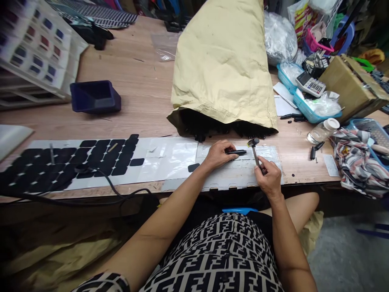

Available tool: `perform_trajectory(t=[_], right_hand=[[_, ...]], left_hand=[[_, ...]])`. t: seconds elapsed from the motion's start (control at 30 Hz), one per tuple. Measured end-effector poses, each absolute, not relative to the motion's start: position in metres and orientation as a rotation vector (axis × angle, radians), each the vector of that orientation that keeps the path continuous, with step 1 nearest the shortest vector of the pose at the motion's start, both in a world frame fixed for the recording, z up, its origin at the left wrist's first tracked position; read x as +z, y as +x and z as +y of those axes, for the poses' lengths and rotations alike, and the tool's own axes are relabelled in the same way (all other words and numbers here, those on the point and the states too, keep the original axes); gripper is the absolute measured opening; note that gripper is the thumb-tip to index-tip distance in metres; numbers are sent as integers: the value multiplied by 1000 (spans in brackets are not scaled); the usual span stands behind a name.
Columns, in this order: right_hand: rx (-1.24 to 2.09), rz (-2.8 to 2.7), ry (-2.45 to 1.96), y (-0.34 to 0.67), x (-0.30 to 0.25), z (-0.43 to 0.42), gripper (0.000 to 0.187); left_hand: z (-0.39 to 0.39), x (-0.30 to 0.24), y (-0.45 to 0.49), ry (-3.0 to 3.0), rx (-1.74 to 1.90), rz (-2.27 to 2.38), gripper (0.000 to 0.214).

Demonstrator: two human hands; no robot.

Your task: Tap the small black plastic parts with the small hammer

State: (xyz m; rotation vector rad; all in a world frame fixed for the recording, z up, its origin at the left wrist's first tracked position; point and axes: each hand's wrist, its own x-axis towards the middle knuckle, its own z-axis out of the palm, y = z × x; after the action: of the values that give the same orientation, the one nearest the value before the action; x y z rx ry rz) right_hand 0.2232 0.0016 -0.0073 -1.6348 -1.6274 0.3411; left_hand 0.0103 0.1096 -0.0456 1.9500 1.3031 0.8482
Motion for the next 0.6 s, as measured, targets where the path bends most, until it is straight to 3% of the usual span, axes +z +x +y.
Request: perform_trajectory(t=[0.23, 0.4, 0.6], right_hand=[[647, -1270, -1589, 241, -21, 16, 40], [729, -1180, -1522, 242, -21, 16, 38], [771, -1105, -1475, 246, -21, 16, 38]], left_hand=[[109, -45, 10, 2006, 867, 1280, 15], [78, -14, 6, 1800, 897, 964, 22], [-6, 3, 21, 1536, 315, 375, 31]])
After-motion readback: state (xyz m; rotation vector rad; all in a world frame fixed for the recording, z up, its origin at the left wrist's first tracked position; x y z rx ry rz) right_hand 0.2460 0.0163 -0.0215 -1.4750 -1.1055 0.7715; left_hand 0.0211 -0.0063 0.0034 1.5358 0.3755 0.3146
